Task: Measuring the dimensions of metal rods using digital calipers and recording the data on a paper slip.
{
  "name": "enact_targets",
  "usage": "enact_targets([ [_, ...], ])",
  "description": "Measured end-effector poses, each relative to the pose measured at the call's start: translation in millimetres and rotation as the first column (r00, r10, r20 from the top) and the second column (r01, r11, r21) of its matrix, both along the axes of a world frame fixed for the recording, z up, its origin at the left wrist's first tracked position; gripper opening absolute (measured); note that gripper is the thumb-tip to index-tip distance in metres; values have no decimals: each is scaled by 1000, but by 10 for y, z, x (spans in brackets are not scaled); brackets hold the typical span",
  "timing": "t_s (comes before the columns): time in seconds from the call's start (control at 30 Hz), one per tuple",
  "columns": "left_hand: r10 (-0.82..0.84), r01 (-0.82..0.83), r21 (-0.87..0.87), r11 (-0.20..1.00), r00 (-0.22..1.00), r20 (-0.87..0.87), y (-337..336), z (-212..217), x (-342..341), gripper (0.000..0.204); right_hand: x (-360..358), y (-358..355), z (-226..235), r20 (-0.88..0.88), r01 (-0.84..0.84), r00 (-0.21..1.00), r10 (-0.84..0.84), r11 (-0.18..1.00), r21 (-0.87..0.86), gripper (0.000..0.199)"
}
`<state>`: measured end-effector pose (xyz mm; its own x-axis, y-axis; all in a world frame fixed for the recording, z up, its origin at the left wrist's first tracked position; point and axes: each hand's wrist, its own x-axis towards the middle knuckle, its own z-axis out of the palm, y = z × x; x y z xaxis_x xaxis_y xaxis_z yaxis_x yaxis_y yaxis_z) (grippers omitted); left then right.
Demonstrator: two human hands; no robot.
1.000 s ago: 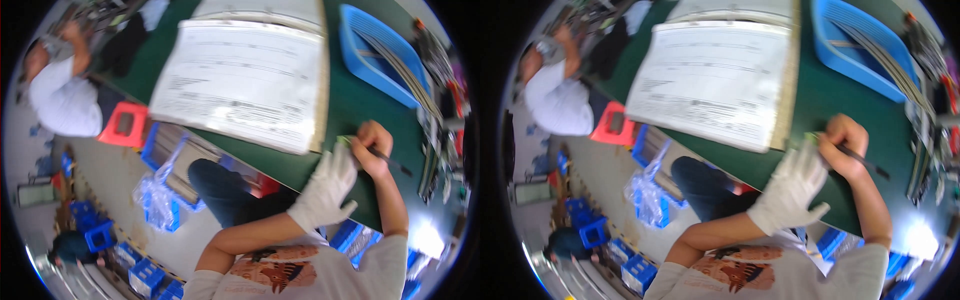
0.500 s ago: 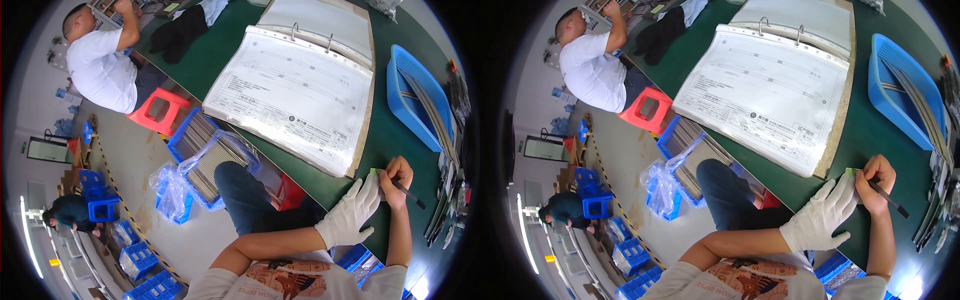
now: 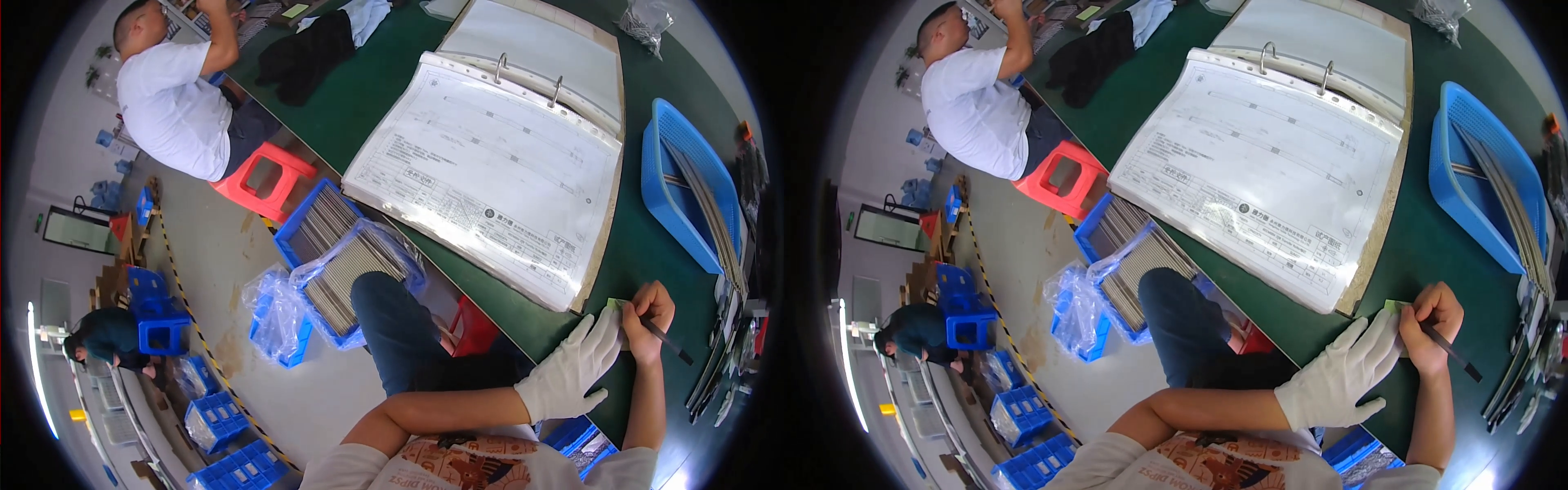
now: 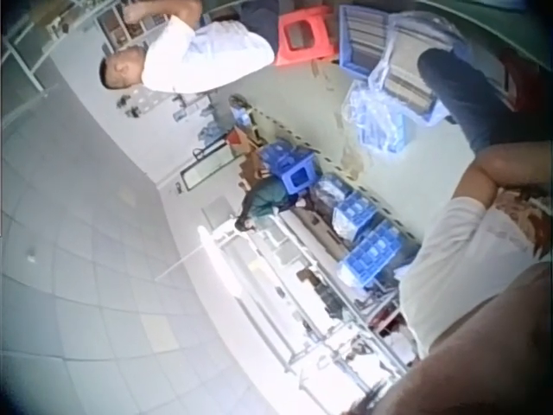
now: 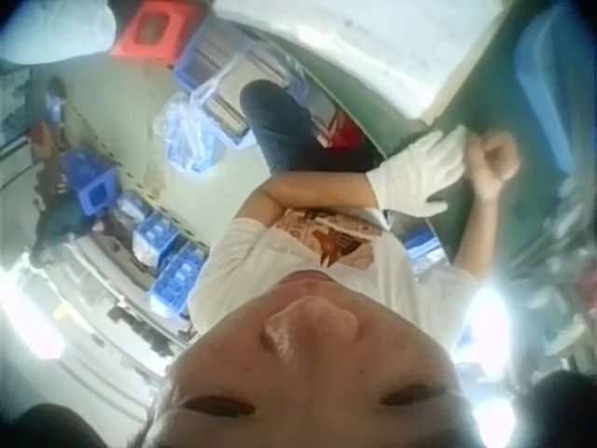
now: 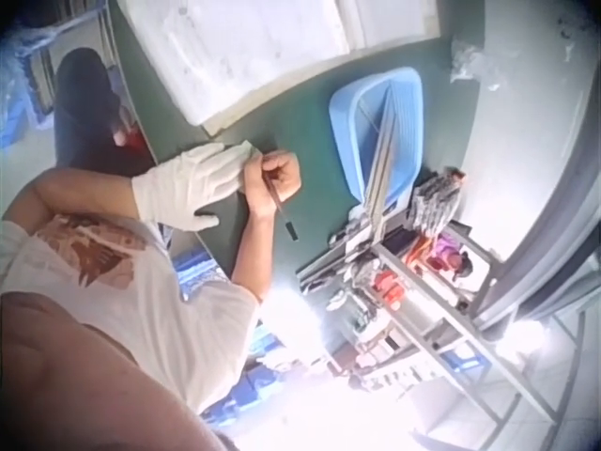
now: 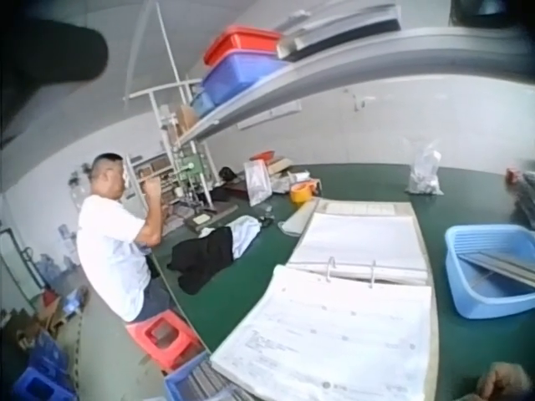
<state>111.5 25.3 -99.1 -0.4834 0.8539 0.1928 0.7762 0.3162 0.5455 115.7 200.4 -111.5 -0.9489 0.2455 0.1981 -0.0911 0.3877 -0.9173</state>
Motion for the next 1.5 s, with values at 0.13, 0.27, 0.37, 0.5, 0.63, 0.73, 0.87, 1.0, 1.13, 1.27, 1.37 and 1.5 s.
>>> enact_targets([
  [0.13,-16,16,3,1000,1000,17,15,5,26,72,49,24,6,12,-21,1000,21,999,-42,25],
  [0.27,-19,7,138,990,996,82,14,-2,60,67,55,-43,100,-7,66,998,-66,995,69,25],
  [0.37,-18,1,136,991,993,117,24,-83,-22,64,-37,-63,52,-48,-16,999,17,999,29,27],
  [0.5,13,-13,-2,1000,1000,29,-9,36,-68,71,-90,-75,67,-50,-73,996,68,992,-107,28],
  [0.63,-19,19,-5,1000,1000,8,12,29,-68,71,-60,-56,77,-18,-48,999,46,992,-118,29],
  [0.73,-9,9,-13,1000,1000,-1,23,14,-43,71,-44,-45,86,-10,-59,998,58,994,-87,29],
  [0.87,0,0,-15,1000,1000,4,21,4,-24,70,-39,-53,67,-13,-63,998,62,997,-38,30],
  [1.0,4,-4,-15,1000,1000,-6,32,23,-37,71,-45,-63,78,-17,-47,999,47,998,-30,30],
  [1.13,10,-10,-3,1000,1000,-12,33,12,-37,70,-55,-51,73,-34,-55,998,54,998,-40,29],
  [1.27,0,-1,-9,1000,1000,-30,35,23,-52,70,-54,-64,66,-43,-48,998,46,998,-48,29],
  [1.37,1,-1,-8,1000,999,-38,36,18,-50,70,-52,-58,75,-28,-48,998,47,999,-21,29],
  [1.5,11,-12,-18,1000,999,-45,40,21,-44,69,-47,-53,73,-18,-44,999,44,999,-25,29],
])
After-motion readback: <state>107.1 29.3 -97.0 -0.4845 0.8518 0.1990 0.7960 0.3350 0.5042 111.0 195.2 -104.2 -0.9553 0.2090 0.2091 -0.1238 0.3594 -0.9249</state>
